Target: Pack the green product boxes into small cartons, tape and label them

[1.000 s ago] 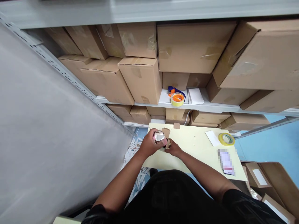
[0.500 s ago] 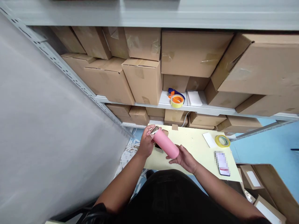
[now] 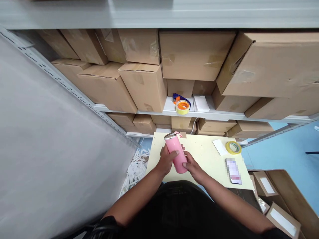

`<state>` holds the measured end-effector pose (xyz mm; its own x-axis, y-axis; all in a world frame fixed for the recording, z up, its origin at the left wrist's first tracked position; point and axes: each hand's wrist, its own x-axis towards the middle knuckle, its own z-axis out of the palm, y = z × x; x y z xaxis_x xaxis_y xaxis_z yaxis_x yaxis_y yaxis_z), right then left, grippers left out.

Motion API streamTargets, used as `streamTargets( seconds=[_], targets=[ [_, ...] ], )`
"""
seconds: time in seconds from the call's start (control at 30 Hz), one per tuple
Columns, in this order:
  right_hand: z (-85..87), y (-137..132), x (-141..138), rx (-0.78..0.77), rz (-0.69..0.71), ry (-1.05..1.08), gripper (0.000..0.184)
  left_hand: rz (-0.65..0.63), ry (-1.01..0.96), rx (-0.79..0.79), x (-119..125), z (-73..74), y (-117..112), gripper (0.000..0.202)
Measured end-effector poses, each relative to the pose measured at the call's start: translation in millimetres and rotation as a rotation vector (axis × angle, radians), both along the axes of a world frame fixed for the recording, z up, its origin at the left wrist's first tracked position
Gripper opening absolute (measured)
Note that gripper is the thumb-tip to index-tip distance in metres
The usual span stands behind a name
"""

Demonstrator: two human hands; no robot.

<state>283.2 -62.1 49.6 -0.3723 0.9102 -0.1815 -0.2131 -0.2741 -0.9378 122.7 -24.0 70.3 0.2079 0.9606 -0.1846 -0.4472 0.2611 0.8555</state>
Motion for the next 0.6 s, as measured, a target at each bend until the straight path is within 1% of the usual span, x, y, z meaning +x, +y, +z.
streamTargets(
  seconds=[0.07, 0.1, 0.13, 0.17, 0.23, 0.27, 0.3, 0.33, 0.37, 0.43, 0.5, 0.53, 0.6],
  targets=[
    [6.1, 0.8, -1.9, -0.046, 0.103, 0.063, 0.058, -0.066, -0.033, 0.042, -0.4, 3.0, 5.0, 0.07],
    [7.5, 1.5, -3.7, -0.039, 0.108, 0.052, 0.061, -0.072, -0.019, 0.072, 0.4, 4.2, 7.8, 0.071],
    [7.6, 2.2, -5.5, -0.017, 0.074, 0.008, 0.064, -0.05, 0.013, 0.107, 1.9, 5.1, 10.4, 0.071],
    [6.7, 2.8, -7.1, 0.007, 0.003, -0.075, 0.068, -0.006, 0.055, 0.141, 4.1, 5.6, 12.5, 0.07],
    [3.4, 3.5, -8.2, 0.022, -0.168, -0.314, 0.074, 0.085, 0.139, 0.19, 9.5, 5.7, 14.3, 0.07],
    [1.8, 3.6, -7.5, 0.017, -0.228, -0.426, 0.076, 0.112, 0.171, 0.199, 12.1, 5.6, 14.0, 0.07],
    [0.8, 3.4, -6.0, 0.015, -0.253, -0.494, 0.076, 0.123, 0.192, 0.198, 14.2, 5.5, 12.9, 0.071],
    [0.3, 3.0, -4.1, 0.019, -0.24, -0.498, 0.075, 0.122, 0.206, 0.189, 15.6, 5.4, 11.4, 0.069],
    [0.4, 2.6, -2.2, 0.029, -0.2, -0.436, 0.072, 0.119, 0.216, 0.177, 16.2, 5.6, 9.6, 0.064],
    [1.0, 1.6, 0.0, 0.037, -0.08, -0.211, 0.064, 0.111, 0.22, 0.15, 15.6, 7.1, 6.2, 0.05],
    [0.4, 1.0, -0.6, 0.017, 0.003, -0.033, 0.058, 0.088, 0.225, 0.14, 13.4, 10.0, 3.9, 0.038],
    [-1.0, 0.9, -1.8, 0.009, 0.016, 0.003, 0.058, 0.07, 0.242, 0.148, 12.3, 11.6, 3.4, 0.037],
    [-5.3, 1.3, -4.0, 0.017, -0.025, -0.031, 0.062, 0.042, 0.322, 0.186, 10.5, 14.3, 3.3, 0.041]
  ],
)
